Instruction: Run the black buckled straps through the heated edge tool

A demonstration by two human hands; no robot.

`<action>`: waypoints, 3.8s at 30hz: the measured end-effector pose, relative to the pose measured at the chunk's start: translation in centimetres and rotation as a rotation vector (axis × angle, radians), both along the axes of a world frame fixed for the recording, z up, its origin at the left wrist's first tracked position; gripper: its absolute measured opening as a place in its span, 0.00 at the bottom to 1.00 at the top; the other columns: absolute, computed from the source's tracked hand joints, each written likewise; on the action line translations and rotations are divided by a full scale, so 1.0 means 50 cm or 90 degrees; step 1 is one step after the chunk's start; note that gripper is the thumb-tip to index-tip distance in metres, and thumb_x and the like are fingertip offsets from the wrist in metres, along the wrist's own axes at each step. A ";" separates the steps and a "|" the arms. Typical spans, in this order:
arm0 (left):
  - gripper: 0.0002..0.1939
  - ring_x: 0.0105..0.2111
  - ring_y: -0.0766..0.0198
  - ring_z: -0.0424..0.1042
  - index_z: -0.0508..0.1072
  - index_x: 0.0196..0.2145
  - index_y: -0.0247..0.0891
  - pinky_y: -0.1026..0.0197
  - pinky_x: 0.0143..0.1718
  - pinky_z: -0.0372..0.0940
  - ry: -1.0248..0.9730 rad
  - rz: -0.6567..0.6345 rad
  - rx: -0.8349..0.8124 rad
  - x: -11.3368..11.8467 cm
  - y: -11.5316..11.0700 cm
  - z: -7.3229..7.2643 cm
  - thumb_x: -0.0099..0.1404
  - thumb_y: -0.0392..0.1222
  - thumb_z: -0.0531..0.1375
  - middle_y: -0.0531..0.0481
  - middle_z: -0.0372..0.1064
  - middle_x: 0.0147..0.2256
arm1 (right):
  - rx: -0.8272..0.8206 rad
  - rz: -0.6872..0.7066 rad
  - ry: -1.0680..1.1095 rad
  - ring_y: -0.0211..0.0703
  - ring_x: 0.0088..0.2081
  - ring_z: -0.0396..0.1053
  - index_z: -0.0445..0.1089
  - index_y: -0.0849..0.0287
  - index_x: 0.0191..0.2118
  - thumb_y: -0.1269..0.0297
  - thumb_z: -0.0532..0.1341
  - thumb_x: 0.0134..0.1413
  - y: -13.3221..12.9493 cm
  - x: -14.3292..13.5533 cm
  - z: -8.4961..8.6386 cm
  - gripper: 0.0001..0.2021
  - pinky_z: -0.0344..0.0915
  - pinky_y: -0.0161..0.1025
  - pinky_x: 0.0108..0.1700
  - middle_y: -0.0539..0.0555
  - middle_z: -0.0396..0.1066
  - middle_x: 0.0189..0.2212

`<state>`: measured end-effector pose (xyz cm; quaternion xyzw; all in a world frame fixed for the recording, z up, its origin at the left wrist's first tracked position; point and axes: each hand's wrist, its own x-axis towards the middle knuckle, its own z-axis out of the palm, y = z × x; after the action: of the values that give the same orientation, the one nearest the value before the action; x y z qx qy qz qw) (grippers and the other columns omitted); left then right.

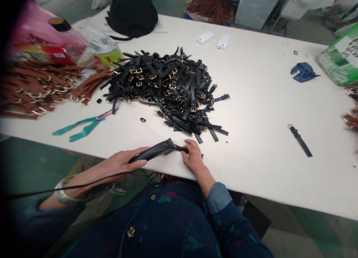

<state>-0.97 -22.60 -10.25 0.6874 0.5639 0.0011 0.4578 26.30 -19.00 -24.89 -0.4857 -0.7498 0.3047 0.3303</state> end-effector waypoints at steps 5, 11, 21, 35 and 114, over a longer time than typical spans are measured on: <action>0.27 0.47 0.52 0.70 0.59 0.61 0.47 0.56 0.48 0.62 0.016 -0.007 0.046 0.045 0.013 -0.011 0.67 0.56 0.50 0.49 0.70 0.52 | -0.007 -0.011 -0.005 0.51 0.49 0.67 0.71 0.58 0.35 0.70 0.61 0.47 0.001 0.000 -0.002 0.06 0.65 0.49 0.53 0.61 0.68 0.46; 0.28 0.42 0.54 0.72 0.61 0.60 0.43 0.57 0.46 0.65 -0.006 0.017 0.068 0.051 0.016 -0.019 0.67 0.55 0.48 0.46 0.71 0.49 | 0.006 -0.010 -0.016 0.50 0.48 0.68 0.71 0.57 0.35 0.69 0.62 0.47 0.002 0.000 -0.001 0.06 0.66 0.48 0.51 0.59 0.69 0.45; 0.35 0.24 0.62 0.71 0.58 0.62 0.43 0.64 0.22 0.67 -0.039 0.211 -0.110 -0.057 -0.036 0.015 0.62 0.63 0.53 0.51 0.73 0.36 | 0.082 0.006 -0.104 0.47 0.41 0.67 0.72 0.57 0.34 0.74 0.58 0.54 -0.016 -0.003 0.017 0.07 0.63 0.45 0.45 0.56 0.73 0.36; 0.30 0.51 0.53 0.68 0.59 0.62 0.49 0.61 0.52 0.62 -0.060 0.058 -0.109 -0.054 -0.077 0.000 0.65 0.59 0.53 0.55 0.68 0.55 | 0.039 0.111 -0.126 0.49 0.43 0.66 0.74 0.55 0.36 0.62 0.62 0.57 -0.040 0.027 0.019 0.05 0.61 0.48 0.45 0.55 0.75 0.39; 0.29 0.45 0.53 0.72 0.60 0.61 0.48 0.58 0.49 0.62 -0.019 0.020 -0.070 -0.014 -0.073 -0.001 0.67 0.61 0.50 0.52 0.73 0.49 | -0.007 0.214 -0.007 0.50 0.46 0.66 0.73 0.56 0.42 0.69 0.64 0.53 -0.007 0.001 0.013 0.09 0.64 0.52 0.49 0.58 0.71 0.42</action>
<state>-1.68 -26.24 -10.32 0.6520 0.5669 -0.0121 0.5033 26.36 -19.34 -24.24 -0.3571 -0.8204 0.3571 0.2680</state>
